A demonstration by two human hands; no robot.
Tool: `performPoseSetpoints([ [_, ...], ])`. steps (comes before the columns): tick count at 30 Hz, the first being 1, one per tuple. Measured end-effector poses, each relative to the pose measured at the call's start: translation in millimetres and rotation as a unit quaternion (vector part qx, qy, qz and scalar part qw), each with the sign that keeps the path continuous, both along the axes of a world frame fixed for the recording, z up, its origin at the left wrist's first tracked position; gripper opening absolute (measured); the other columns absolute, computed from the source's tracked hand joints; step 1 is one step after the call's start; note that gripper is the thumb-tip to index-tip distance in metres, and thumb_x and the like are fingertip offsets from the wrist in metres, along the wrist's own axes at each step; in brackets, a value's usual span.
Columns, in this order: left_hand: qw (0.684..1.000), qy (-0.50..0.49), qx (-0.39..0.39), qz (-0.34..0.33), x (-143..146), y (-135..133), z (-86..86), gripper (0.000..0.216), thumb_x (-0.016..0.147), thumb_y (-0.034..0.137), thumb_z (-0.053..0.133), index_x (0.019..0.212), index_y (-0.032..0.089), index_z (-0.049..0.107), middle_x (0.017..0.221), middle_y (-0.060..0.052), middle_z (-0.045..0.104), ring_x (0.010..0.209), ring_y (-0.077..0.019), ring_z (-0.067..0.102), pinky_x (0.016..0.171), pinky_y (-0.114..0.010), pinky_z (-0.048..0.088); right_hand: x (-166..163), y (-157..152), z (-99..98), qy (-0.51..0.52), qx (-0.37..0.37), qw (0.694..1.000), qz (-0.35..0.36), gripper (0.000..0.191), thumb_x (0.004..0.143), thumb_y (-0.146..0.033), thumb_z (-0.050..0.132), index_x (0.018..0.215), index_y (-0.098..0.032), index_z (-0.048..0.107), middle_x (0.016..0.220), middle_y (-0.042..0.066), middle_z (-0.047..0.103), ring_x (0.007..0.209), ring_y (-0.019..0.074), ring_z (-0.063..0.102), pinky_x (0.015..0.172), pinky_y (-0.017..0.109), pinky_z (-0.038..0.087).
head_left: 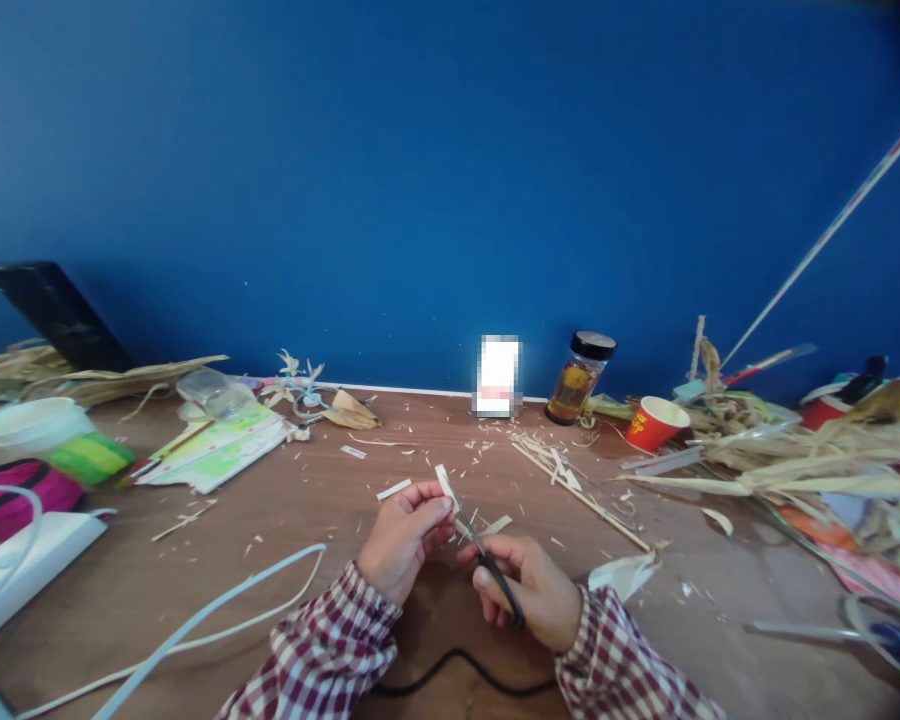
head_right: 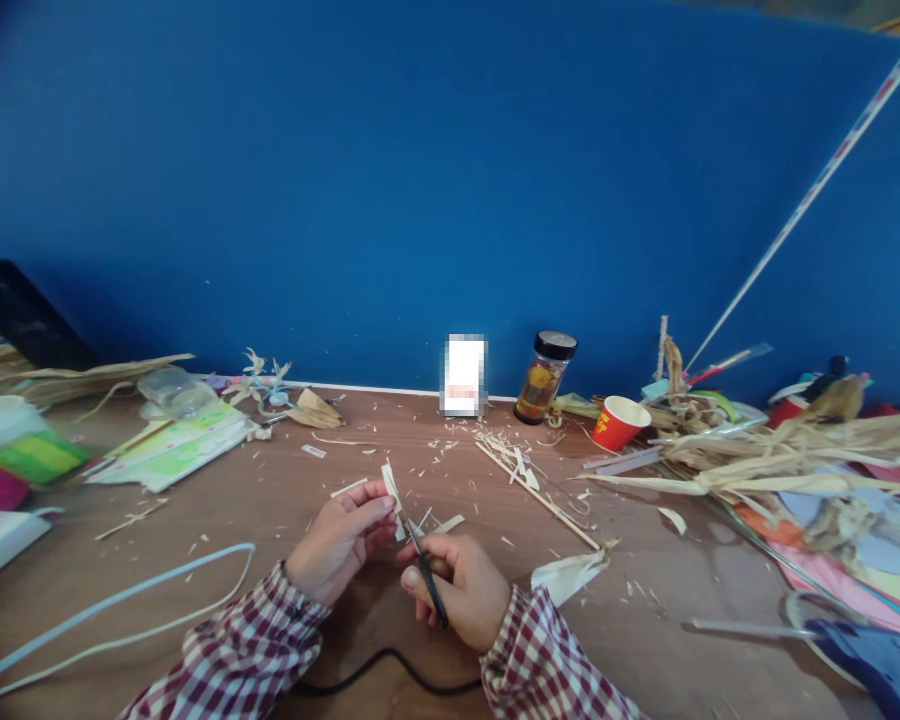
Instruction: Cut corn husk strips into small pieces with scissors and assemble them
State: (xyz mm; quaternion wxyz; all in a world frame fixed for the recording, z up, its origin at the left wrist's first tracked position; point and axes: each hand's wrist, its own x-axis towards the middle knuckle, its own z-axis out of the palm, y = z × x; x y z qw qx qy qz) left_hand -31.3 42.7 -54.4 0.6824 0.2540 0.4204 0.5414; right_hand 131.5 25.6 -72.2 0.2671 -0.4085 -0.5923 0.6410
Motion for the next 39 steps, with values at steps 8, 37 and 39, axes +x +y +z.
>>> performPoseSetpoints([
  [8,1.0,-0.001,0.003,0.0,1,1,-4.1,0.017,0.059,0.017,0.071,0.07,0.012,0.058,0.057,0.001,0.06,0.049,-0.0067,0.055,0.049,-0.016,0.045,3,2,-11.6,0.006,0.01,1.0,0.006,0.035,0.077,-0.04,0.054,0.099,-0.012,0.056,0.05,-0.004,0.054,0.039,0.0059,0.048,0.04,0.015,0.037],
  [37,1.0,-0.005,-0.003,0.008,1,3,-8.0,0.014,0.061,0.014,0.069,0.072,0.012,0.059,0.058,0.0,0.06,0.05,-0.0067,0.055,0.05,-0.016,0.047,-2,0,-6.1,0.002,0.004,1.0,-0.005,0.032,0.075,-0.038,0.055,0.093,-0.012,0.056,0.046,-0.005,0.051,0.037,0.0054,0.045,0.037,0.014,0.035],
  [39,1.0,-0.004,-0.006,0.01,1,3,-7.7,0.015,0.061,0.014,0.069,0.072,0.012,0.058,0.058,0.0,0.06,0.05,-0.0067,0.055,0.05,-0.016,0.047,-2,0,-6.2,0.0,0.004,1.0,-0.005,0.03,0.076,-0.037,0.055,0.093,-0.012,0.056,0.046,-0.005,0.051,0.037,0.0055,0.045,0.038,0.014,0.036],
])
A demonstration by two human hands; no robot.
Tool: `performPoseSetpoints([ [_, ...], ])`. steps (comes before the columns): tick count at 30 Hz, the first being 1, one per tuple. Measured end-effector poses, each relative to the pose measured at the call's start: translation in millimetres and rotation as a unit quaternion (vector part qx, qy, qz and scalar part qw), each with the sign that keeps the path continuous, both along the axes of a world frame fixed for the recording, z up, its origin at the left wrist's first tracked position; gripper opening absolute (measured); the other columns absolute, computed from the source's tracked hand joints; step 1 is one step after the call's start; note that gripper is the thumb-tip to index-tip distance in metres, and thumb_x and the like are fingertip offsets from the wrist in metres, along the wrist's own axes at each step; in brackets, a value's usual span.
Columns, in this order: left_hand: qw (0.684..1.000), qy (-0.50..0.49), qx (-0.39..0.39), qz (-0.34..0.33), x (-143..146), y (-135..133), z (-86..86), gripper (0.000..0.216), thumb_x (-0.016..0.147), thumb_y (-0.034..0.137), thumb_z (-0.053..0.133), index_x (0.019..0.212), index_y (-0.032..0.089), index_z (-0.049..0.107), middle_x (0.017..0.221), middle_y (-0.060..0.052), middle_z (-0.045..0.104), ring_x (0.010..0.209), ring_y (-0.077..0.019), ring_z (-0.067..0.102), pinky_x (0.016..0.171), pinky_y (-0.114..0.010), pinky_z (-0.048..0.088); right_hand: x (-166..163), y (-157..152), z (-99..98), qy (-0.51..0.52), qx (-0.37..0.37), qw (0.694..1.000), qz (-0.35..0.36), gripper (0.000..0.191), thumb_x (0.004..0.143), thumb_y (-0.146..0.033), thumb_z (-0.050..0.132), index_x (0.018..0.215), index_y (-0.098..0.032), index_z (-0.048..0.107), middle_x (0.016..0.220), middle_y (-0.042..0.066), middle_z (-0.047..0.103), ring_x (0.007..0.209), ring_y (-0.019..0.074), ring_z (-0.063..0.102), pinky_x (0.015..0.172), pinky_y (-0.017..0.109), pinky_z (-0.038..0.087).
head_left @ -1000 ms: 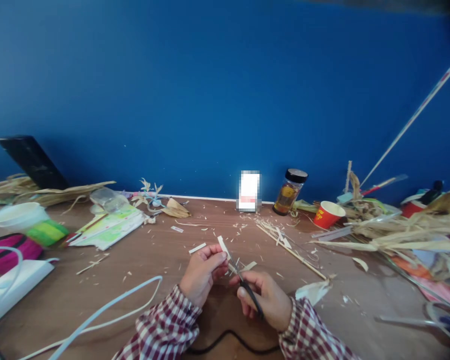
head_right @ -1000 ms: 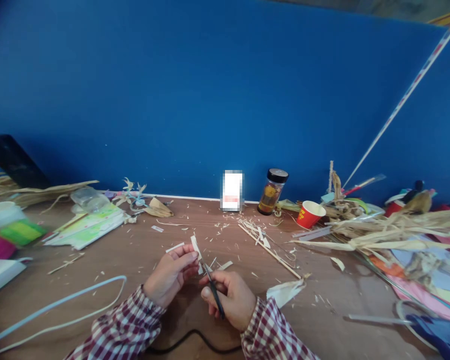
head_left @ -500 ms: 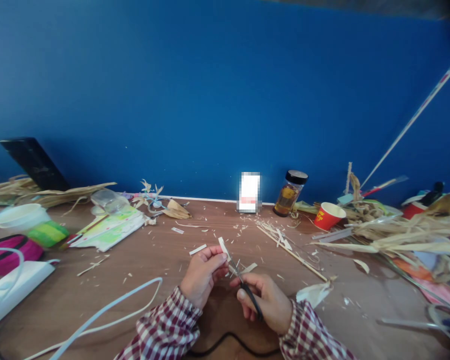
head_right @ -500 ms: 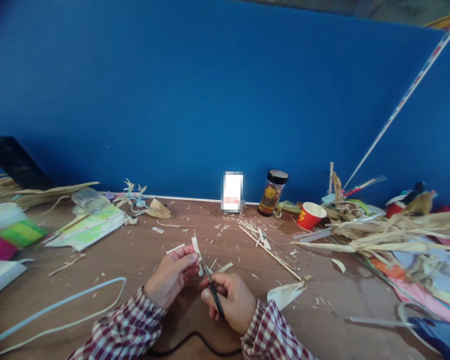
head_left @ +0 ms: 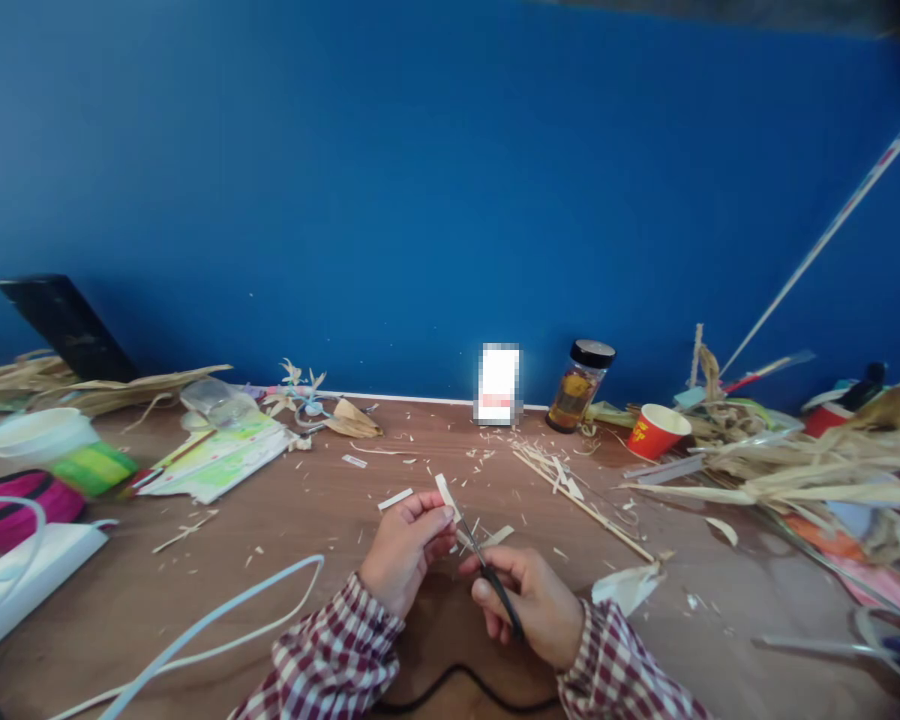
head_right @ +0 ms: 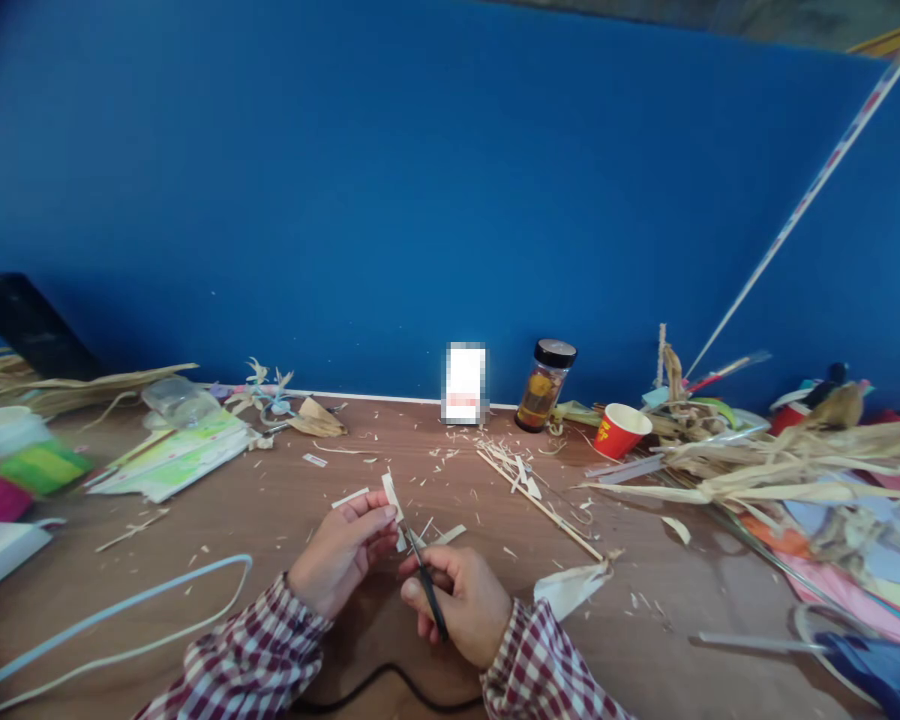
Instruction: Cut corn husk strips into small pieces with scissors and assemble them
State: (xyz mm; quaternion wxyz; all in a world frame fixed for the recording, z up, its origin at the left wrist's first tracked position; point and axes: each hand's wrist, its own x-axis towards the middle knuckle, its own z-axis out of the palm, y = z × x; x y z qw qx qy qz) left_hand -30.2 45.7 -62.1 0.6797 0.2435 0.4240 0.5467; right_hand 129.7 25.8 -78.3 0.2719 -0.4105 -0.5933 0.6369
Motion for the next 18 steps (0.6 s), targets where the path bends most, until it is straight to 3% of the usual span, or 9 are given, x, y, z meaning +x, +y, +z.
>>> performPoseSetpoints([
  [18,0.999,0.036,-0.007,0.022,0.4,-1.1,3.6,0.023,0.057,0.027,0.073,0.066,0.011,0.06,0.054,0.0,0.059,0.049,-0.0079,0.054,0.046,-0.018,0.045,0.2,-0.6,1.7,-0.013,-0.008,1.0,-0.001,0.035,0.074,-0.04,0.056,0.094,-0.012,0.057,0.046,-0.005,0.052,0.038,0.006,0.046,0.038,0.015,0.036],
])
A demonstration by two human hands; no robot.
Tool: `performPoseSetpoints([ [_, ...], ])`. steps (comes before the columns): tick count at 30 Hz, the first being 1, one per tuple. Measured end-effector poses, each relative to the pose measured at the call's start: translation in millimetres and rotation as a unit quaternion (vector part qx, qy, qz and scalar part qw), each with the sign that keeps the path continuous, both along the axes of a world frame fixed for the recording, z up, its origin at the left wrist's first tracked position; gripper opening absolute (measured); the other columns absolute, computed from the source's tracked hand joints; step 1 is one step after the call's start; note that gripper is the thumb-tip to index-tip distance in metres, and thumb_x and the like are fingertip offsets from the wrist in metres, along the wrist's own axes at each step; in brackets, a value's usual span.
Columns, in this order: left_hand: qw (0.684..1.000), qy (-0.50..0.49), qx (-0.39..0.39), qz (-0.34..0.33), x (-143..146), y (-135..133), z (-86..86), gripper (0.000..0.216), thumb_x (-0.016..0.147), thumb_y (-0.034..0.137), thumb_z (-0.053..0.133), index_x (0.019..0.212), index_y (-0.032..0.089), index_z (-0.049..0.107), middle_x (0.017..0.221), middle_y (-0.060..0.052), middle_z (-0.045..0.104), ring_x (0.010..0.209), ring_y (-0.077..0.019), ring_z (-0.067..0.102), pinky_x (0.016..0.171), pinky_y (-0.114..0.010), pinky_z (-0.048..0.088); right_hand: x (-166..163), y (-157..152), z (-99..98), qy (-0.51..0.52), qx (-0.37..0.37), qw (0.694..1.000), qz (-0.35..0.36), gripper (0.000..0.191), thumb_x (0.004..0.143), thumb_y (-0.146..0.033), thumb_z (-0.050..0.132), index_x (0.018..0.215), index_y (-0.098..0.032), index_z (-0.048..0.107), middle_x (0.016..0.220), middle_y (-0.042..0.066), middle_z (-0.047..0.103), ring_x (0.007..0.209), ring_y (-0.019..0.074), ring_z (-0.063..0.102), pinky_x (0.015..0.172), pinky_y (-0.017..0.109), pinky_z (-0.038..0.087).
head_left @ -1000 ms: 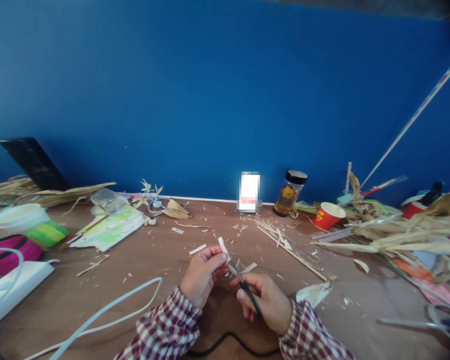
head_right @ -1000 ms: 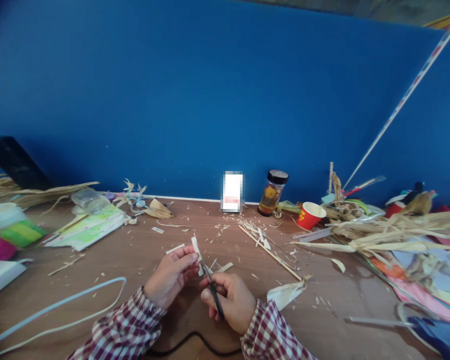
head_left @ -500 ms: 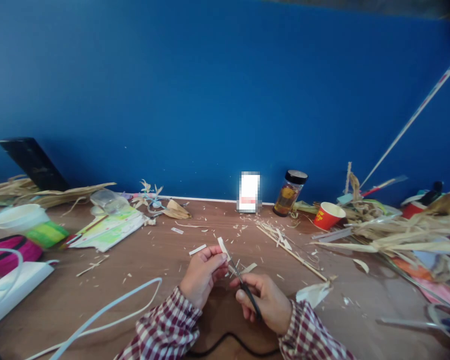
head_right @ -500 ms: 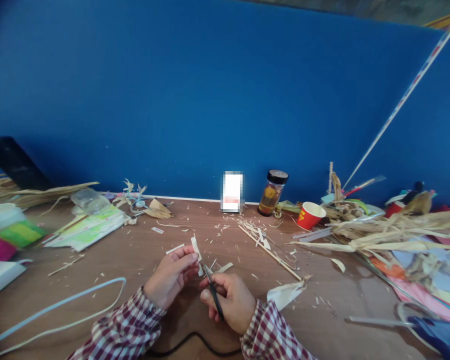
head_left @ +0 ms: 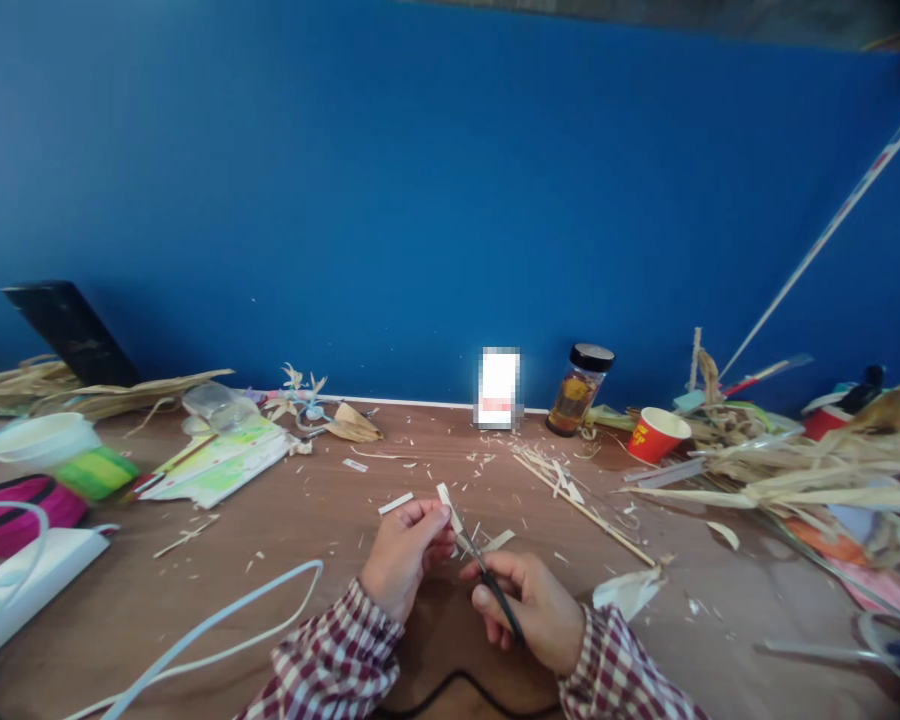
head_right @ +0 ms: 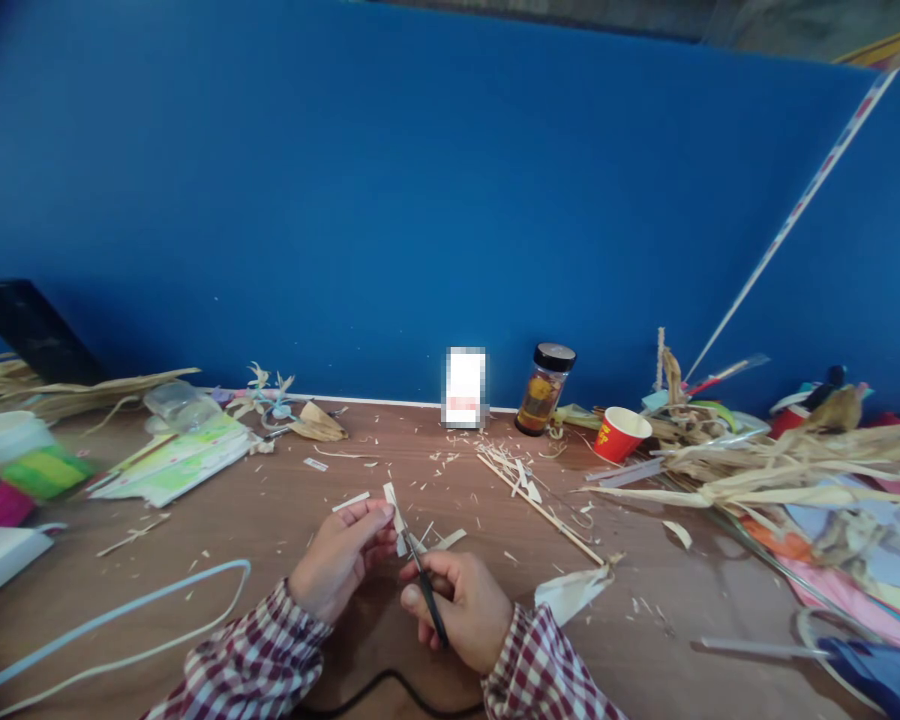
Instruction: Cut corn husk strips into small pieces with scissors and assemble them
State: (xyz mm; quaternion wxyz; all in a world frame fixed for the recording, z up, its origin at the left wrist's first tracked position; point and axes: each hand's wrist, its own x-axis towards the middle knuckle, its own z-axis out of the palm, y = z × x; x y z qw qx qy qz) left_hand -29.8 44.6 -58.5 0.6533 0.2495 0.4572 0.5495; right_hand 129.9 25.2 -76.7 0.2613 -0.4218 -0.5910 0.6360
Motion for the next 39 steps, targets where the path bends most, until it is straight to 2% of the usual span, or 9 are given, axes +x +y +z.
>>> performPoseSetpoints([
  [18,1.0,0.005,-0.009,-0.005,5,-3,3.0,0.027,0.053,0.03,0.075,0.064,0.01,0.06,0.053,0.0,0.058,0.049,-0.0078,0.053,0.048,-0.019,0.045,0,1,-5.4,0.01,0.006,1.0,-0.005,0.039,0.073,-0.047,0.056,0.092,-0.013,0.056,0.047,-0.005,0.051,0.038,0.0067,0.046,0.039,0.016,0.037],
  [26,1.0,0.0,-0.007,-0.006,4,-3,2.0,0.024,0.054,0.028,0.075,0.064,0.011,0.06,0.054,-0.001,0.059,0.048,-0.0083,0.053,0.049,-0.02,0.046,1,1,-10.9,0.011,0.011,1.0,-0.004,0.035,0.075,-0.044,0.055,0.093,-0.013,0.056,0.048,-0.005,0.051,0.038,0.0063,0.046,0.039,0.015,0.037],
  [39,1.0,-0.005,-0.023,0.016,1,0,1.9,0.023,0.058,0.028,0.073,0.068,0.012,0.06,0.057,-0.001,0.06,0.049,-0.0085,0.055,0.045,-0.018,0.046,-1,-1,-6.1,0.001,0.003,1.0,-0.013,0.031,0.074,-0.037,0.056,0.093,-0.013,0.056,0.046,-0.006,0.051,0.038,0.0067,0.046,0.039,0.016,0.037],
])
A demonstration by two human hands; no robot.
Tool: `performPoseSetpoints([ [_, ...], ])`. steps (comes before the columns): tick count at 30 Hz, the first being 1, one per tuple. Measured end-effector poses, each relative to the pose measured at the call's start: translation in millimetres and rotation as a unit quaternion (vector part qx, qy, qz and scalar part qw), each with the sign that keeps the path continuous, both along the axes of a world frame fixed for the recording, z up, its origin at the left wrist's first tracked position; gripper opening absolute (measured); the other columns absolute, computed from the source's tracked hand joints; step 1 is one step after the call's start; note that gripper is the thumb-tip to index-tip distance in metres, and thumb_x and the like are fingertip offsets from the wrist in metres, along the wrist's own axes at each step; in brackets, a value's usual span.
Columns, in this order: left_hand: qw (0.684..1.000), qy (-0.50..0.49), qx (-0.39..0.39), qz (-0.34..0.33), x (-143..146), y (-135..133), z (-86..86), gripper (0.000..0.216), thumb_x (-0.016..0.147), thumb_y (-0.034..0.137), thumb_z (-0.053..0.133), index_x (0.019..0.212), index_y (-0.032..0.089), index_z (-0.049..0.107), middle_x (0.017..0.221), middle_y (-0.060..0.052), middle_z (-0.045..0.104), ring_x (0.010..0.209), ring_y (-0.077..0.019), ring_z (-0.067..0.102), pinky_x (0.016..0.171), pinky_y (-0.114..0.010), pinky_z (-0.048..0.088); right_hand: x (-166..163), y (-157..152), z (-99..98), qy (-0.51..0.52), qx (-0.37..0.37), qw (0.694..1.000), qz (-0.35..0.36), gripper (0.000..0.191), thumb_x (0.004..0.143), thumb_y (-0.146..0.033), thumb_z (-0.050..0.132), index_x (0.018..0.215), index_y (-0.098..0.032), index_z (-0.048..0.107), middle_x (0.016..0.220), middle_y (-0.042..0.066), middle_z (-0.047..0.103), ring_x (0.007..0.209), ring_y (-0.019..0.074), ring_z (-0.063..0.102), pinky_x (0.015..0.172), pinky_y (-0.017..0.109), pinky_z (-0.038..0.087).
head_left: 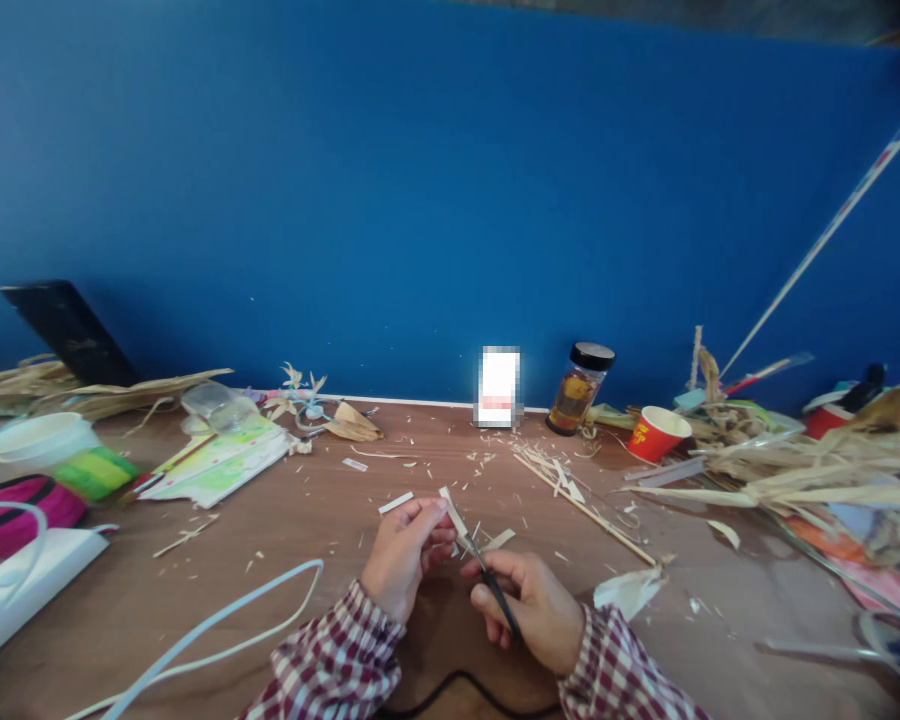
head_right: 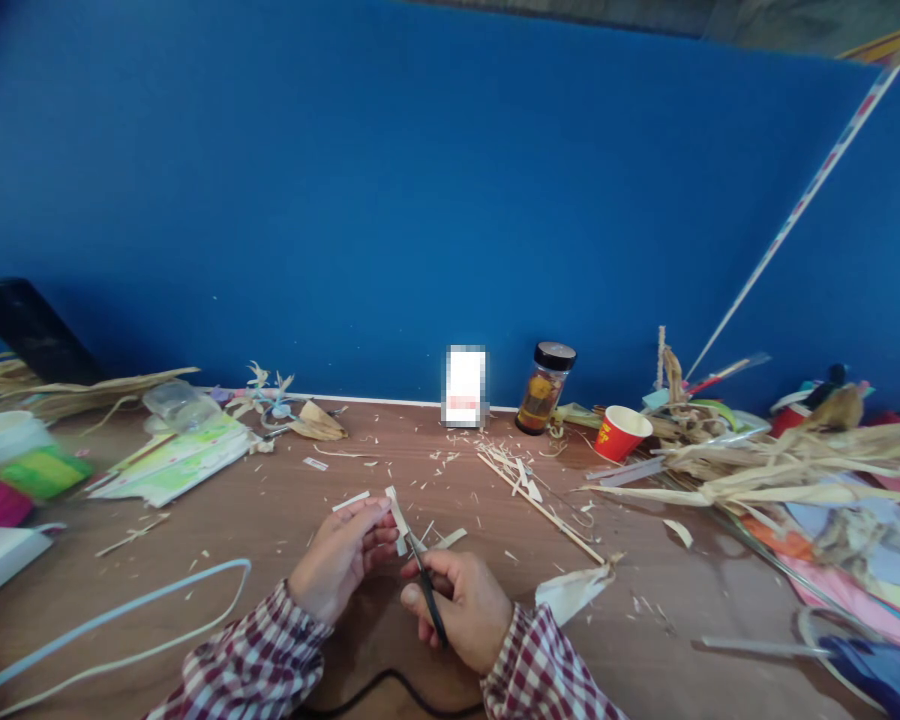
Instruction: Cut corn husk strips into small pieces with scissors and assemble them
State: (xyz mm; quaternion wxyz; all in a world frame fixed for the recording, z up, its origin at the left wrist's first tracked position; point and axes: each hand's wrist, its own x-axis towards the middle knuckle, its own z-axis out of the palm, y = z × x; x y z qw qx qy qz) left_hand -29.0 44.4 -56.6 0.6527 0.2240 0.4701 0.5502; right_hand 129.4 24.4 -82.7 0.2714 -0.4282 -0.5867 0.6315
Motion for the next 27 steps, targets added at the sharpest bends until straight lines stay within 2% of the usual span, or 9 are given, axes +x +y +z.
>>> performPoseSetpoints([
  [11,0.999,0.029,0.031,-0.024,2.2,-2.8,0.3,0.023,0.057,0.029,0.072,0.063,0.011,0.06,0.054,0.0,0.056,0.048,-0.0071,0.05,0.046,-0.018,0.042,0.5,0.3,0.8,0.005,0.003,1.0,0.002,0.034,0.074,-0.041,0.056,0.094,-0.013,0.058,0.049,-0.005,0.053,0.039,0.0064,0.047,0.04,0.016,0.039],
  [27,0.999,0.03,0.017,-0.025,3.1,-2.9,0.8,0.024,0.055,0.03,0.073,0.063,0.01,0.06,0.054,0.001,0.057,0.048,-0.0067,0.051,0.046,-0.017,0.042,0.6,-0.4,0.9,0.008,0.009,1.0,0.005,0.031,0.076,-0.039,0.055,0.093,-0.013,0.056,0.047,-0.005,0.051,0.038,0.0059,0.046,0.038,0.014,0.037],
])
